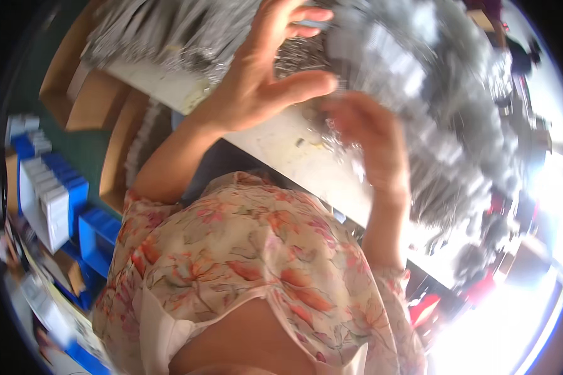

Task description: Assembling small white brushes onto metal rings and organizing them.

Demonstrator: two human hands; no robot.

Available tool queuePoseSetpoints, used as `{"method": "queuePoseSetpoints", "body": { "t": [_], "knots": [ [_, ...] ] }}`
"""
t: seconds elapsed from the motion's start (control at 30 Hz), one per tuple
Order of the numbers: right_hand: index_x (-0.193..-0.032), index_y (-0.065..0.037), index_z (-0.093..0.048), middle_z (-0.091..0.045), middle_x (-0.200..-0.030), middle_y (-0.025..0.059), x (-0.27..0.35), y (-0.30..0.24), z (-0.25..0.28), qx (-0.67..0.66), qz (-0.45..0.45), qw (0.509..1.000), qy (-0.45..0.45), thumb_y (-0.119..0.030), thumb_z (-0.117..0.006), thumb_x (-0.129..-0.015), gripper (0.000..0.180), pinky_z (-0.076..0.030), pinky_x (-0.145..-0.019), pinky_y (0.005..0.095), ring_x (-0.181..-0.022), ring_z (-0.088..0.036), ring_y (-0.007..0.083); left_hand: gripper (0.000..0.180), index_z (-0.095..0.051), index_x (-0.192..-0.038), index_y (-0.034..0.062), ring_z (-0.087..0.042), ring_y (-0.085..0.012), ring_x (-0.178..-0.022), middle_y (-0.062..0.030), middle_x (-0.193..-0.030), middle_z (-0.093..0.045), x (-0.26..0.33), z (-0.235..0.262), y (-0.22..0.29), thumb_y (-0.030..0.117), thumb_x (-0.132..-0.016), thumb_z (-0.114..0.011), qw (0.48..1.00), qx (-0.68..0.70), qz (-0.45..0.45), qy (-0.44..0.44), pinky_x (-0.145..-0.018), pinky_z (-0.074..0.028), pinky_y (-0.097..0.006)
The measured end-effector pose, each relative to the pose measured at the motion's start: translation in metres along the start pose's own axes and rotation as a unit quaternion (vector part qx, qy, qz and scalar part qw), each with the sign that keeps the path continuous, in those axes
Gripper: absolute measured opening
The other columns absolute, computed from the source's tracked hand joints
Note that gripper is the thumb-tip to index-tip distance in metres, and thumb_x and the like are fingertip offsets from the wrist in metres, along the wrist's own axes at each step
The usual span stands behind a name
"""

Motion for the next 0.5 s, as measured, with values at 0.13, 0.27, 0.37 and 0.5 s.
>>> {"method": "queuePoseSetpoints", "body": {
  "t": [0.13,0.27,0.37,0.5],
  "knots": [
    [-0.092,0.003,-0.059,-0.061,-0.083,0.0029,0.018,0.014,-0.038,-0.001,0.029,0.992,-0.123,-0.004,-0.051,-0.084,0.013,-0.045,-0.067,0.0235,-0.077,-0.053,0.0072,0.096,-0.016,-0.139,0.006,-0.039,-0.0306,-0.121,-0.0195,-0.136,-0.03,0.044,-0.079,-0.007,0.049,-0.07,-0.069,0.927,0.249,0.18,-0.214,-0.097,-0.035,-0.043],
    [-0.09,0.001,-0.06,-0.059,-0.073,0.0013,0.037,0.033,-0.022,-0.024,-0.022,0.992,-0.121,-0.009,-0.052,-0.087,0.013,-0.045,-0.06,0.0213,-0.066,-0.053,0.0069,0.023,-0.059,-0.089,0.003,-0.056,-0.0261,-0.088,-0.0098,-0.091,-0.057,0.053,-0.055,0.013,0.015,-0.073,-0.07,0.975,0.03,0.045,-0.214,-0.074,-0.047,-0.033],
    [-0.089,-0.001,-0.061,-0.059,-0.071,0.001,0.055,0.049,-0.033,-0.058,-0.103,0.975,-0.187,-0.011,-0.051,-0.088,0.015,-0.044,-0.054,0.0197,-0.061,-0.053,0.0056,0.019,-0.057,-0.079,0.0037,-0.057,-0.0248,-0.076,-0.008,-0.08,-0.057,0.066,-0.057,0.024,0.015,-0.072,-0.07,0.974,0.042,0.041,-0.218,-0.063,-0.046,-0.033],
    [-0.089,-0.001,-0.062,-0.061,-0.072,0.0043,0.07,0.068,-0.028,-0.081,-0.135,0.959,-0.236,-0.012,-0.054,-0.086,0.014,-0.045,-0.053,0.0221,-0.059,-0.056,0.0109,0.021,-0.058,-0.08,0.0046,-0.056,-0.0236,-0.075,-0.0076,-0.08,-0.057,0.074,-0.075,0.042,0.017,-0.069,-0.071,0.96,-0.03,-0.09,-0.263,-0.063,-0.047,-0.033]
  ]
}}
Point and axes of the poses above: each hand's wrist, its own x-axis away from the middle knuckle, its own z-axis out of the back of the hand, y = z × x, the point moved 10 cm from there along -x, towards the middle knuckle
